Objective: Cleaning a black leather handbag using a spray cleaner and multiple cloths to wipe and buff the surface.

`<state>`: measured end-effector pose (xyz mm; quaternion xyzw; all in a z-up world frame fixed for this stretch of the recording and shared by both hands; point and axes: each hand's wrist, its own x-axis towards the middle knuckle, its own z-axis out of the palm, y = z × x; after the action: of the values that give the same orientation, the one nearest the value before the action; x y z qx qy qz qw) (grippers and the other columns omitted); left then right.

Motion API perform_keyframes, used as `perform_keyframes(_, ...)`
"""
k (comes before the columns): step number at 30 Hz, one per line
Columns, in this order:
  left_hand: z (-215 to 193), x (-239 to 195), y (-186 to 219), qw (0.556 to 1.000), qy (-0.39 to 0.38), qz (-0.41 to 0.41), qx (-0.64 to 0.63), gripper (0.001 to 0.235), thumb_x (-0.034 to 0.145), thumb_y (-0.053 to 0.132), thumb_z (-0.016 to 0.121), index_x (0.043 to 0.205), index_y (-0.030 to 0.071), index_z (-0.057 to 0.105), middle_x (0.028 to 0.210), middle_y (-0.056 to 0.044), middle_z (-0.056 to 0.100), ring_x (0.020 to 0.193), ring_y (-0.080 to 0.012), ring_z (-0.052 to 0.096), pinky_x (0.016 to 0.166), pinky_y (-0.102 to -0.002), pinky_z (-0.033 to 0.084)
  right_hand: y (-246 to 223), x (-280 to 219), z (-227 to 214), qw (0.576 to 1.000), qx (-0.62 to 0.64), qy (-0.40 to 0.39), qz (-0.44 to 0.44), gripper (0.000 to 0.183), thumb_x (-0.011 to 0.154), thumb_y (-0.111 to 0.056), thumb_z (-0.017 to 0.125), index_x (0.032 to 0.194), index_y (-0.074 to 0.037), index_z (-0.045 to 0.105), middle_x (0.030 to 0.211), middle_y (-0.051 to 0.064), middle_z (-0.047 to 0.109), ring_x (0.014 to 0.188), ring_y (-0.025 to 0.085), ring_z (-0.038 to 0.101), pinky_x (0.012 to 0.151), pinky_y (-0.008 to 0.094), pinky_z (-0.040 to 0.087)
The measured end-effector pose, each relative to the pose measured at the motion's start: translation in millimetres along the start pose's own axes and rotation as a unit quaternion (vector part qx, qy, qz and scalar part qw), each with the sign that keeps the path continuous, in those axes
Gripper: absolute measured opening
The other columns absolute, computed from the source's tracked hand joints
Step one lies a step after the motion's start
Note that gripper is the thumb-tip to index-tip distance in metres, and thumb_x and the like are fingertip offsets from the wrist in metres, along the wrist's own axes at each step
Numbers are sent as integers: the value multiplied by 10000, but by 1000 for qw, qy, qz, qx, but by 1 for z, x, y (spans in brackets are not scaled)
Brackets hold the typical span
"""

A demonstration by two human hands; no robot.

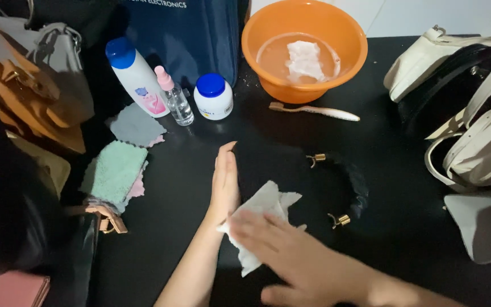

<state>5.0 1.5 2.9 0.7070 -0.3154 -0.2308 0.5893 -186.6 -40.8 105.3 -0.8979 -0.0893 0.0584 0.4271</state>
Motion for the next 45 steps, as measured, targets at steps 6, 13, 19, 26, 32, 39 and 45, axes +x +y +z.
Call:
perform_keyframes(6,-6,7,-24,999,-36,23,-22,438,1062,371,381,1462,202,439,1212,-161,523,1200,-328,547,1066,-495,422,87,41,-21,974,-196,99,63,900,994,-662,178,1651,-62,43,1728,213,-2,1581,418,14,1206,637,95)
perform_keyframes(13,3,14,-51,991,-7,130,-33,1088,787,972,280,1453,132,460,1323,-112,562,1238,-218,521,1090,-354,344,41,18,0,977,-175,114,53,919,1004,-648,250,1622,12,85,1718,244,35,1596,393,24,1216,603,78)
perform_keyframes(19,0,7,-8,1000,-5,15,-1,470,1070,370,273,1383,125,524,1364,-96,592,1304,-211,541,1084,-332,393,13,-35,7,990,-47,-18,129,1097,908,-845,177,1643,-37,68,1748,163,-36,1607,304,-48,1209,498,5)
perform_keyframes(26,-4,7,-10,996,38,71,-34,456,1072,403,309,1314,118,570,1265,-37,639,1179,-157,598,1018,-293,427,36,-20,-12,994,-28,53,92,887,984,-674,221,1638,-81,130,1744,132,71,1609,272,45,1229,493,39)
perform_keyframes(32,-3,8,-18,992,82,87,-34,402,1079,347,369,1312,113,597,1253,-28,665,1172,-134,615,1030,-278,441,57,-16,0,988,-88,128,21,825,1023,-596,225,1612,-20,228,1710,196,183,1590,346,119,1206,551,105)
perform_keyframes(39,-1,9,-20,991,110,52,-61,411,1041,356,451,1302,105,645,1287,-25,689,1201,-126,621,1052,-271,442,69,-19,9,977,-67,203,-20,630,1060,-357,354,1589,-16,324,1682,179,299,1569,339,241,1216,564,150)
perform_keyframes(45,0,7,-19,990,103,51,-85,383,1052,321,449,1304,104,641,1274,-29,681,1200,-139,623,1055,-284,450,68,-19,7,977,-41,208,-1,617,1056,-368,336,1566,-26,388,1662,171,346,1553,325,286,1211,534,177)
